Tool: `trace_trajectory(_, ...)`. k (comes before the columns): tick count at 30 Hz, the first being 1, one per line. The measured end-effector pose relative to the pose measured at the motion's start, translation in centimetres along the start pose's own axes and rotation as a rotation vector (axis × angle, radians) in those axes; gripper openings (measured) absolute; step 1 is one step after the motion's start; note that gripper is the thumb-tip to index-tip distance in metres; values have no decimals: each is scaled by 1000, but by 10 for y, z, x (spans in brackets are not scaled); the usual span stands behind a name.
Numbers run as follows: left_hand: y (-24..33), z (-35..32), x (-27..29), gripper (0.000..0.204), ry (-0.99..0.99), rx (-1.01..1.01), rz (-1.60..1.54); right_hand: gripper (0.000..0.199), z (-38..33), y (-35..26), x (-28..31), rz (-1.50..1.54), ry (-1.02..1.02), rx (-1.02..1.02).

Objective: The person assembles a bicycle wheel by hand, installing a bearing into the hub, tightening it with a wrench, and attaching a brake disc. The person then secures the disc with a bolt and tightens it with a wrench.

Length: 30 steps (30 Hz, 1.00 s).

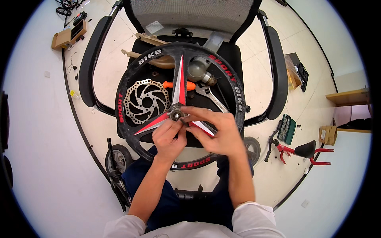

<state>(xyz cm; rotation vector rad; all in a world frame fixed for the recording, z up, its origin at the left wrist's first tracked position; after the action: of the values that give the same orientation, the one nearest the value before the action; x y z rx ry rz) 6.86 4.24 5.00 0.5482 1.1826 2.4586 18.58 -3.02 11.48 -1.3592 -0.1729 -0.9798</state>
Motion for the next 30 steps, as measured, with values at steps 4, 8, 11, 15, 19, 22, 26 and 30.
trace_trajectory(4, -1, 0, 7, 20, -9, 15, 29, 36, 22, -47, 9, -498, -252, 462)
trace_trajectory(8, 2, 2, 3, 21, -41, 11, 20, 32, 20, -72, 5, -886, -366, 960)
trace_trajectory(11, 1, 2, 5, 22, -44, 9, 10, 31, 20, -81, -4, -970, -494, 1179)
trace_trajectory(15, 0, 1, 10, 25, -32, 22, 5, 18, 23, -77, -11, -927, -531, 1199)
trace_trajectory(19, -4, 0, 12, 28, -29, 44, -8, 13, 25, -73, -14, -800, -405, 981)
trace_trajectory(22, -3, -3, 13, 29, -39, 40, 3, 18, 20, -68, -13, -644, -300, 707)
trace_trajectory(26, -2, -6, 14, 29, -66, 41, 18, 20, -2, -61, -15, -587, -159, 470)
trace_trajectory(30, -5, -7, 11, 27, -79, 86, -2, 19, -21, -48, -16, -468, 20, 232)
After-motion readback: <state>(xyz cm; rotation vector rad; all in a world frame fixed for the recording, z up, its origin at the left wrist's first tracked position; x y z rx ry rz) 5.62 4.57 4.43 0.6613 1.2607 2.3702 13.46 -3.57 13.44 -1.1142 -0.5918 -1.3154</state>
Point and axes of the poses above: each hand's wrist, its own z-axis towards the middle knuckle, its own x-axis out of the back of the hand, y = z × x, the point moved 8 cm from there along z, towards the middle knuckle, and after that the axes turned 13 degrees about -z, right-handed, at the moved point
